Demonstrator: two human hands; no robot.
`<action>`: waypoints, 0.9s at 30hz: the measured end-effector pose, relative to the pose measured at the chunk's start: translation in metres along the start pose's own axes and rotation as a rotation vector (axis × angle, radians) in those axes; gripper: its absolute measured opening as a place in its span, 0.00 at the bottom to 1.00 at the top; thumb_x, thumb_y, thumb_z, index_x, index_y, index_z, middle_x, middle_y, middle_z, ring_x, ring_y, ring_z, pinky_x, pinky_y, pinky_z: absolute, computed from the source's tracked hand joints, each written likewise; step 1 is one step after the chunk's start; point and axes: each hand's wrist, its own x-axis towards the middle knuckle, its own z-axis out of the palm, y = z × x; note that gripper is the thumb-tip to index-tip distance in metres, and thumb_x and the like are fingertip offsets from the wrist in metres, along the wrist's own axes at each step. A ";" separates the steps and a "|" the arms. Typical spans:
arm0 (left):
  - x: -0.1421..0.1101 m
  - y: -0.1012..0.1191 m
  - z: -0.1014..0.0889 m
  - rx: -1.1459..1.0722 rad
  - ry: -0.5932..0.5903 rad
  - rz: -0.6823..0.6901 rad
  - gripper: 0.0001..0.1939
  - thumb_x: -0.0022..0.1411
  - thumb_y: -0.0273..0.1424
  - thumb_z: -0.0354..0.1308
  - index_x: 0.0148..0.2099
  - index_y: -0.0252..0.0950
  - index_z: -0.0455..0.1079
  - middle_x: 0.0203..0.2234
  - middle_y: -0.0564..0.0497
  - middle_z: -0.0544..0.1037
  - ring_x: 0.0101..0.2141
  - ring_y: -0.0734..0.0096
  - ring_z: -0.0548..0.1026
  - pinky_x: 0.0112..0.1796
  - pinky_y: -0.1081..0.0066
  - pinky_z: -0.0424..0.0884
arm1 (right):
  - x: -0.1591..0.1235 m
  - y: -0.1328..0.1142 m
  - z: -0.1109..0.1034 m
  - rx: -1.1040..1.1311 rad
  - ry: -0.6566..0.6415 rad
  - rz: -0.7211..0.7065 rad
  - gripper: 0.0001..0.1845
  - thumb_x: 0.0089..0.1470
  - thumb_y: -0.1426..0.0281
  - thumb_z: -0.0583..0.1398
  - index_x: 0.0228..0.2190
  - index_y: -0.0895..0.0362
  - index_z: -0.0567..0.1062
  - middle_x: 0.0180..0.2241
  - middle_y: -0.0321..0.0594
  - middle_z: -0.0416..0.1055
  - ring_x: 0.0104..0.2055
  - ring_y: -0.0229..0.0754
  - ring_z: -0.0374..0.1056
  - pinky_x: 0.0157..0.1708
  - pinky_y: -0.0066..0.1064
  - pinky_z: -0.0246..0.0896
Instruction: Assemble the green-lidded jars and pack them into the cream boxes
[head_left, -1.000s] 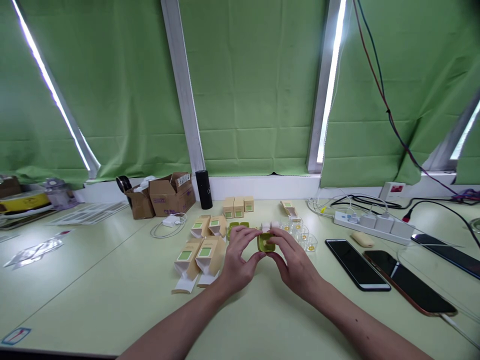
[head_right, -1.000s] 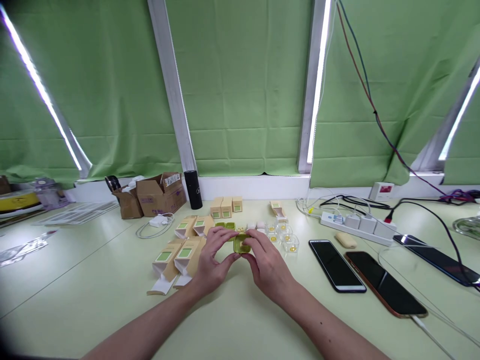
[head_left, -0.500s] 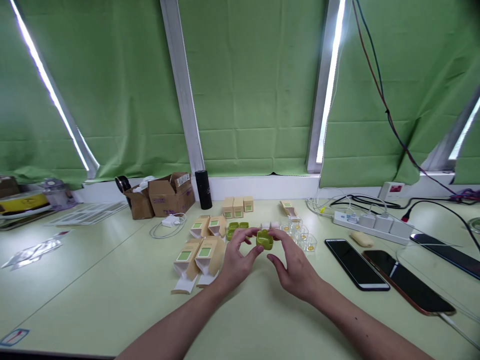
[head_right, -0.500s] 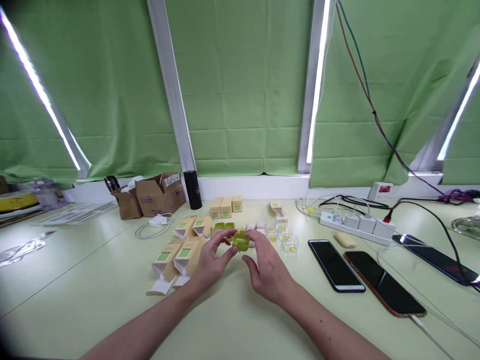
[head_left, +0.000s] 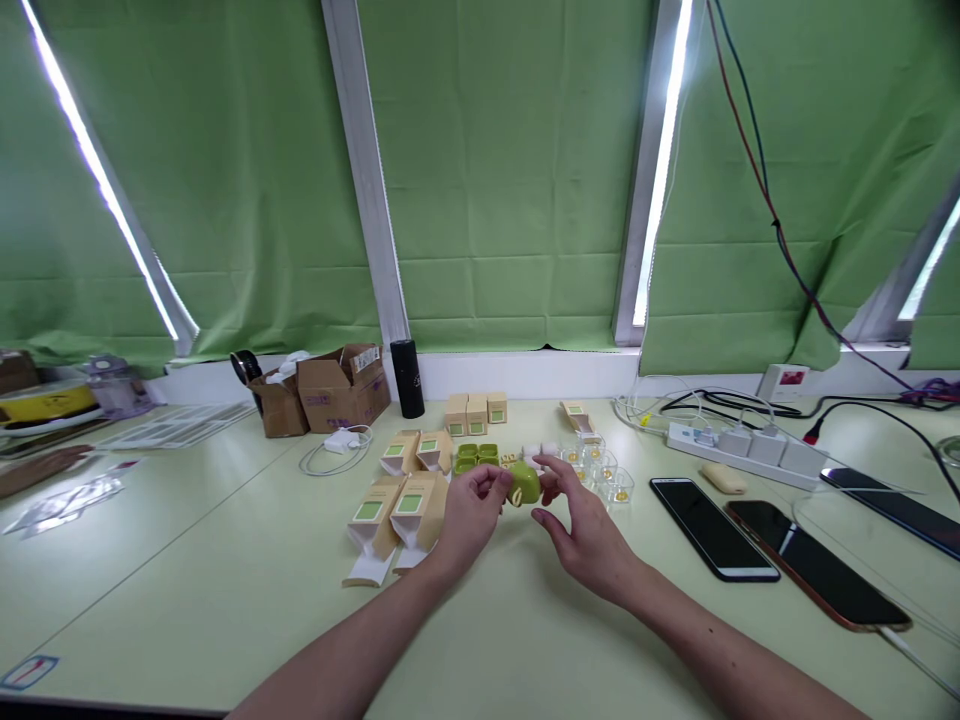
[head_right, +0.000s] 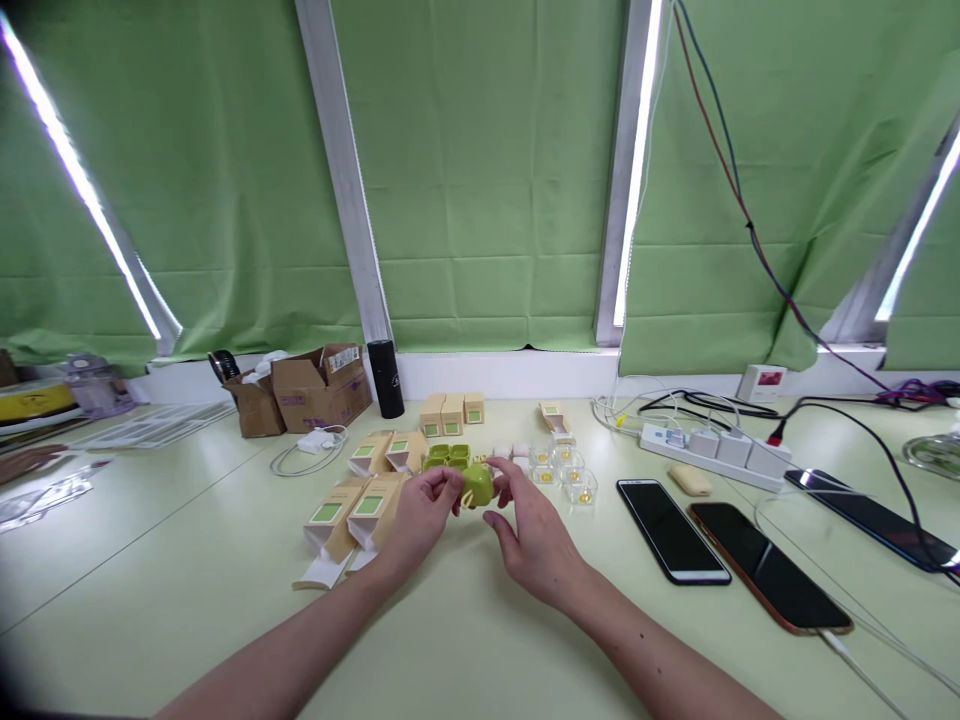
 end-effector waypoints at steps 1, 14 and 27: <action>0.000 0.000 0.000 -0.015 -0.012 -0.015 0.27 0.61 0.55 0.60 0.30 0.34 0.73 0.22 0.49 0.77 0.23 0.72 0.72 0.25 0.73 0.66 | 0.000 0.000 0.000 -0.001 0.003 0.006 0.33 0.61 0.74 0.57 0.64 0.44 0.56 0.44 0.40 0.73 0.43 0.47 0.71 0.48 0.46 0.71; -0.002 0.000 0.004 -0.126 -0.139 -0.052 0.29 0.66 0.56 0.55 0.29 0.34 0.71 0.20 0.50 0.74 0.23 0.70 0.72 0.27 0.71 0.66 | 0.011 0.003 0.000 0.477 0.003 0.131 0.19 0.57 0.69 0.64 0.50 0.47 0.70 0.53 0.40 0.71 0.56 0.48 0.68 0.60 0.49 0.63; -0.009 0.005 -0.004 0.149 -0.185 0.322 0.33 0.55 0.21 0.65 0.61 0.45 0.68 0.56 0.43 0.73 0.57 0.51 0.68 0.57 0.52 0.66 | 0.013 0.002 -0.004 0.761 -0.010 0.304 0.27 0.50 0.51 0.70 0.47 0.52 0.76 0.48 0.45 0.76 0.52 0.52 0.72 0.53 0.47 0.68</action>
